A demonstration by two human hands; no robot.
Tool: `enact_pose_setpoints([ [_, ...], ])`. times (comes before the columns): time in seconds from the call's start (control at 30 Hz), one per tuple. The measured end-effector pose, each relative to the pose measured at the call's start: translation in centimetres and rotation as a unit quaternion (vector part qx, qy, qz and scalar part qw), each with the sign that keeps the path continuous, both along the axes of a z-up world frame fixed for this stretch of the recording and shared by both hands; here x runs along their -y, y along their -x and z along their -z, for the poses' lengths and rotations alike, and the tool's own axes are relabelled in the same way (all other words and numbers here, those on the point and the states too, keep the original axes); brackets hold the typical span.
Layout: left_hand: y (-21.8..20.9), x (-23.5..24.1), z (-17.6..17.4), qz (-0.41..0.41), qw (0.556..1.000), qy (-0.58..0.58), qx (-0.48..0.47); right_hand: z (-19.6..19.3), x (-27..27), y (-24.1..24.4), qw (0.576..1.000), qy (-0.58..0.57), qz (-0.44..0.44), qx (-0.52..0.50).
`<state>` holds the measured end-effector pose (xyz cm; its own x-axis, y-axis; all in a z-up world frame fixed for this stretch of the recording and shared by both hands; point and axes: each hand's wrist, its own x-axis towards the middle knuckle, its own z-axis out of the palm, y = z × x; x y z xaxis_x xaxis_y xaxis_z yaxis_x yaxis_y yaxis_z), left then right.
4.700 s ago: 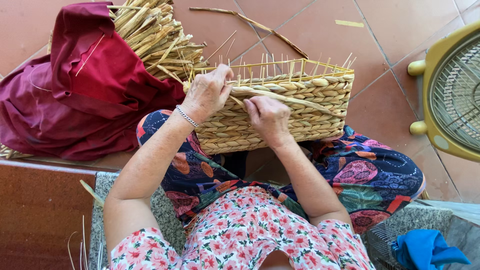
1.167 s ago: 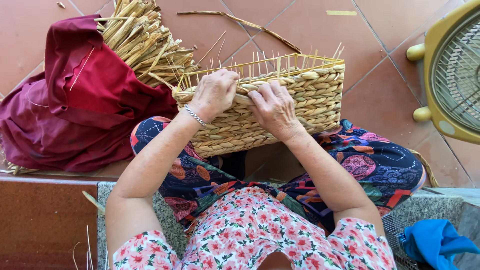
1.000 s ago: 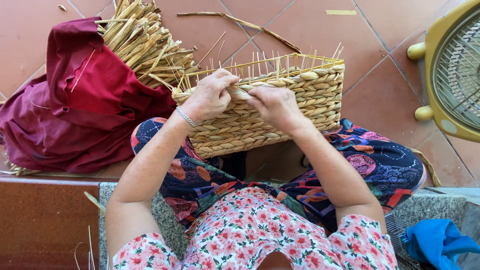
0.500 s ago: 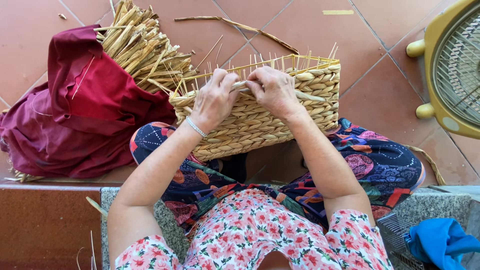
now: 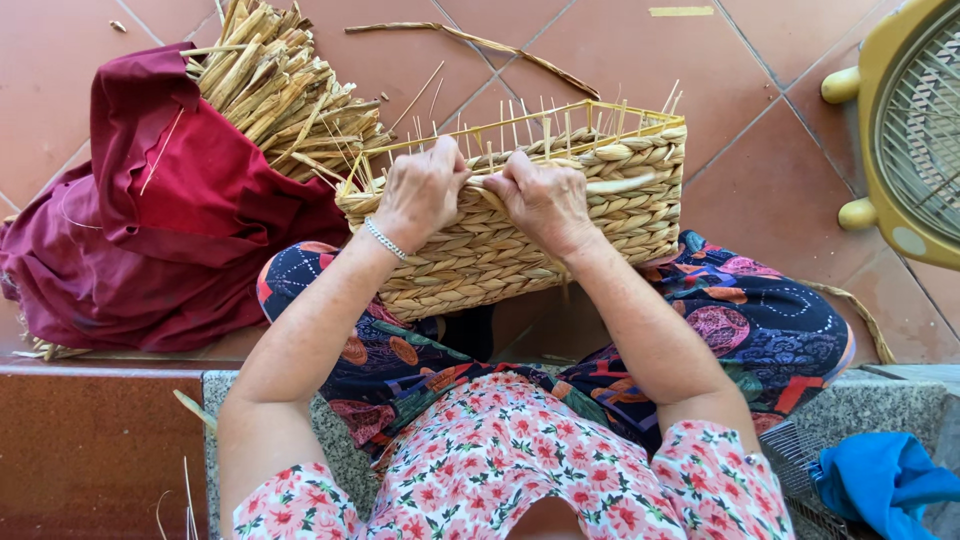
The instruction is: The person weaves a rectangular basket using dried palm leaves, interlacing them through a pre-formed frame. They use shears to trim excess material and continue weaving the sides and top edge.
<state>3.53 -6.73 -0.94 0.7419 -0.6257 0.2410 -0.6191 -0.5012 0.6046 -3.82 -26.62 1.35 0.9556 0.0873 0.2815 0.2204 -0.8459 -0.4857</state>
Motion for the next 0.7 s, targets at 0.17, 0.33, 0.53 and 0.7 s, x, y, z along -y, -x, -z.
enact_pose_setpoints([
  [0.17, -1.7, 1.5, -0.7, -0.023, 0.999, -0.044, 0.0, 0.7, -0.4, 0.9, 0.999, -0.037, 0.036, -0.015],
  [0.33, -0.7, 2.2, -1.2, -0.024, 0.984, -0.176, 0.006, -0.7, -0.2, 1.3, 0.997, -0.028, -0.018, 0.068],
  [0.53, -1.0, 2.4, 0.0, 0.0, 0.997, -0.065, -0.052, -2.4, 0.0, 2.2, 0.983, 0.107, -0.051, 0.143],
  [0.7, -1.3, 1.0, -0.8, 0.086, 0.989, 0.106, -0.065, -2.9, 1.7, 0.8, 0.999, 0.035, -0.027, 0.028],
])
